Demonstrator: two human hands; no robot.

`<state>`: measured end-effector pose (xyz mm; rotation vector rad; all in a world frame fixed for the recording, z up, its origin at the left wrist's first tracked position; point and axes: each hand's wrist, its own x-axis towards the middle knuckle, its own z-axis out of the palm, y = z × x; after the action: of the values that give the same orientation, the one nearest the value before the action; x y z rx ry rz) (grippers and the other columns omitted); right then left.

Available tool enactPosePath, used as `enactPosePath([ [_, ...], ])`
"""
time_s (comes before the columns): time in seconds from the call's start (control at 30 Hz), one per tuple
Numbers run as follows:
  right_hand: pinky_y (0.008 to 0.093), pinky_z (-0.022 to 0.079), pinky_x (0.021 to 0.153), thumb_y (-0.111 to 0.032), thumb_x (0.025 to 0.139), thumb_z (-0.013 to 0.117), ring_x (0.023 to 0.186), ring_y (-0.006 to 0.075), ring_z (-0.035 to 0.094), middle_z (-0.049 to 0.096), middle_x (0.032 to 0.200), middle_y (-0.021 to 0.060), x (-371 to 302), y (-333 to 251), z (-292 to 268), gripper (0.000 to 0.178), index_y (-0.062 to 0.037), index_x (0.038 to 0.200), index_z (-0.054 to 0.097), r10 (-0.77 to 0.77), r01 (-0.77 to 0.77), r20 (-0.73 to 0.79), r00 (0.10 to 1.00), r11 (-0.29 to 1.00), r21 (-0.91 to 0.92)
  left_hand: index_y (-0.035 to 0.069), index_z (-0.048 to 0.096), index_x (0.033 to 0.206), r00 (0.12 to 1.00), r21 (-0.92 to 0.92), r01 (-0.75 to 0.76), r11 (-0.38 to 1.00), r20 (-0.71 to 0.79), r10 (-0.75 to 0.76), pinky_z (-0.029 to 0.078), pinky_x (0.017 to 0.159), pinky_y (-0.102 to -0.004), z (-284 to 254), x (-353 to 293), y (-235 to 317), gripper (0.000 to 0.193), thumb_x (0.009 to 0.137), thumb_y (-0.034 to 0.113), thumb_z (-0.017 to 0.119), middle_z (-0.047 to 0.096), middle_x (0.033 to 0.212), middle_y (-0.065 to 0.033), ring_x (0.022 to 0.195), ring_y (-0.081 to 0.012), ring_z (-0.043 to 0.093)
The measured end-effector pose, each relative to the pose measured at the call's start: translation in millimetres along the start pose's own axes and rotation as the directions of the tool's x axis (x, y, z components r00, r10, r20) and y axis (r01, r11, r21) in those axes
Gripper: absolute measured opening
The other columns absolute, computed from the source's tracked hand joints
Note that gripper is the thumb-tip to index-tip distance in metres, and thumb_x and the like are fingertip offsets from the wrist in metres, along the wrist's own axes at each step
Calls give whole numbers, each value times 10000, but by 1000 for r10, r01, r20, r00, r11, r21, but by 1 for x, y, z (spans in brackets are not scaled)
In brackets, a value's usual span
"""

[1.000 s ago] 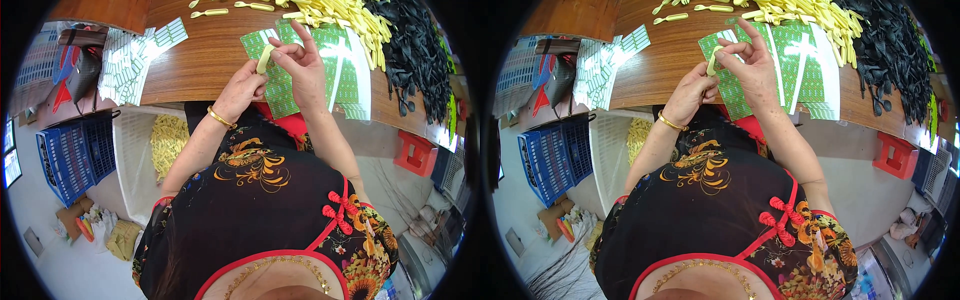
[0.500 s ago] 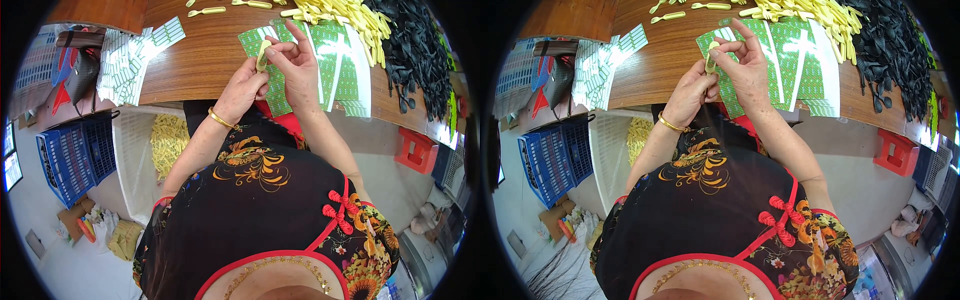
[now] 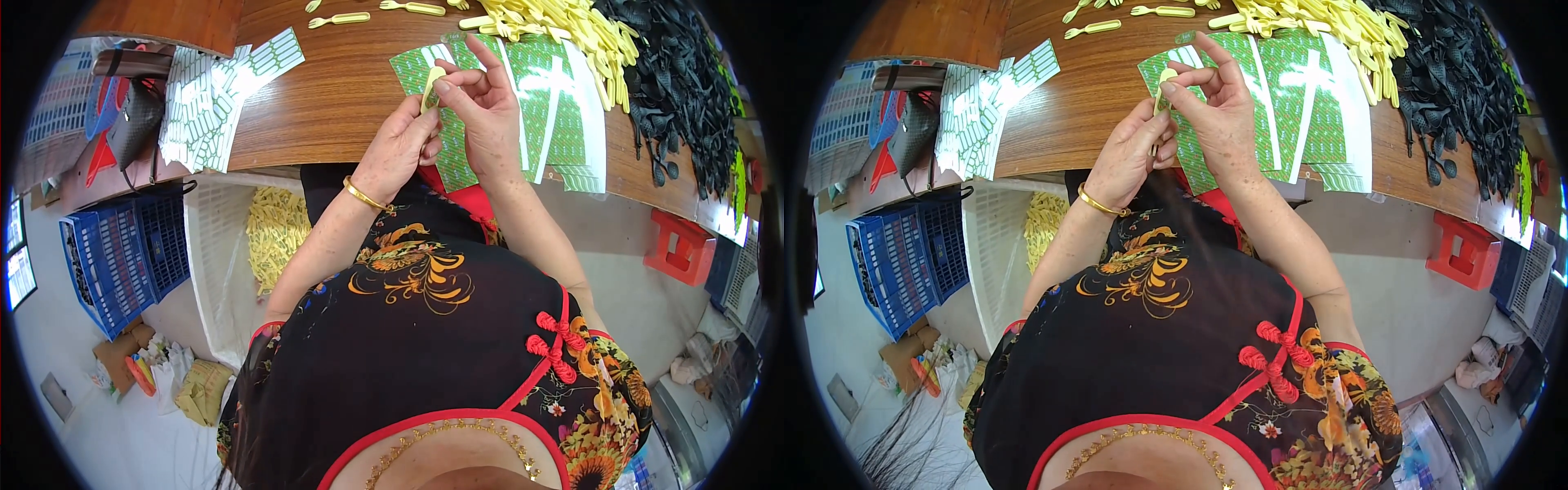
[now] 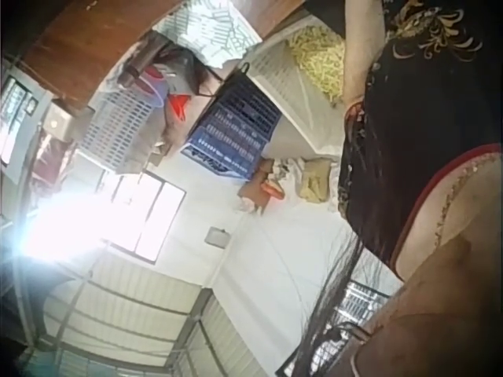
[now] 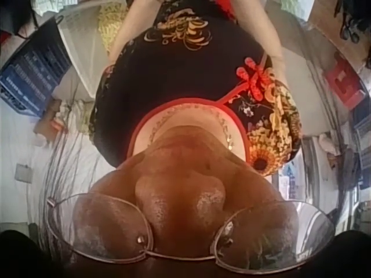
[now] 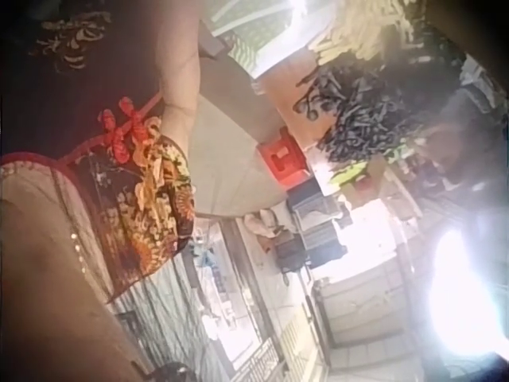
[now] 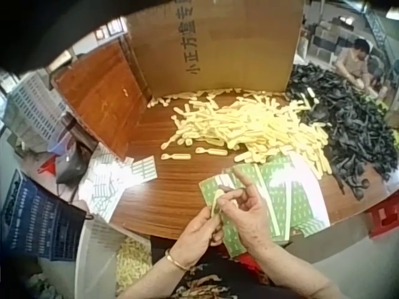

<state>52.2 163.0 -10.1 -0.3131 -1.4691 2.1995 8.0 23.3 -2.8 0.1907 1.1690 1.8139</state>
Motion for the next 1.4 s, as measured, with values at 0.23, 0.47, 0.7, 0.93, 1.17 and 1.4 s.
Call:
enactPosePath([
  [0.23,351,459,1076,-11,884,753,1204,196,619,704,951,28,1,1,-1,689,-7,1484,415,6,-6,3,1000,1000,-14,113,485,1071,1000,9,-18,1000,13,18,326,590,-208,0,1,-1,179,1104,289,474,434,862,25,695,-67,406],
  [0.47,309,515,991,-10,881,755,1183,183,623,702,951,28,2,0,-1,688,-7,1482,419,25,-25,-5,1000,999,-39,96,504,1121,999,8,-37,999,8,37,308,558,-205,-1,4,-6,196,1111,284,450,405,814,41,649,-58,382],
  [0.7,305,541,969,18,873,745,1158,168,628,690,922,27,2,-2,0,722,-21,1503,394,47,-47,-24,999,999,-27,65,530,1162,999,7,-53,999,-4,53,289,523,-214,1,4,-8,226,1117,259,423,381,763,53,603,-52,348],
  [0.93,297,551,959,89,880,683,1162,201,619,454,1367,93,8,9,2,801,-114,1557,307,-182,178,-77,980,982,-61,44,538,1178,995,6,-97,995,-39,97,283,514,-210,4,2,-18,222,1115,219,417,382,760,53,585,-37,323],
  [1.17,263,527,937,17,936,675,1067,141,638,644,1197,83,28,9,-22,663,-84,1521,378,-154,150,-87,984,988,-47,36,565,1261,988,105,-81,991,-120,94,325,563,-197,-18,-10,-13,272,1092,220,458,416,805,45,645,-48,400],
  [1.4,391,509,915,-73,873,702,985,247,667,726,1072,75,102,15,-37,685,-154,1506,455,-355,495,367,860,405,-769,-13,486,1401,652,906,36,422,-341,677,435,1053,-440,-145,-27,11,448,995,153,576,595,1279,-214,1206,-321,567],
])
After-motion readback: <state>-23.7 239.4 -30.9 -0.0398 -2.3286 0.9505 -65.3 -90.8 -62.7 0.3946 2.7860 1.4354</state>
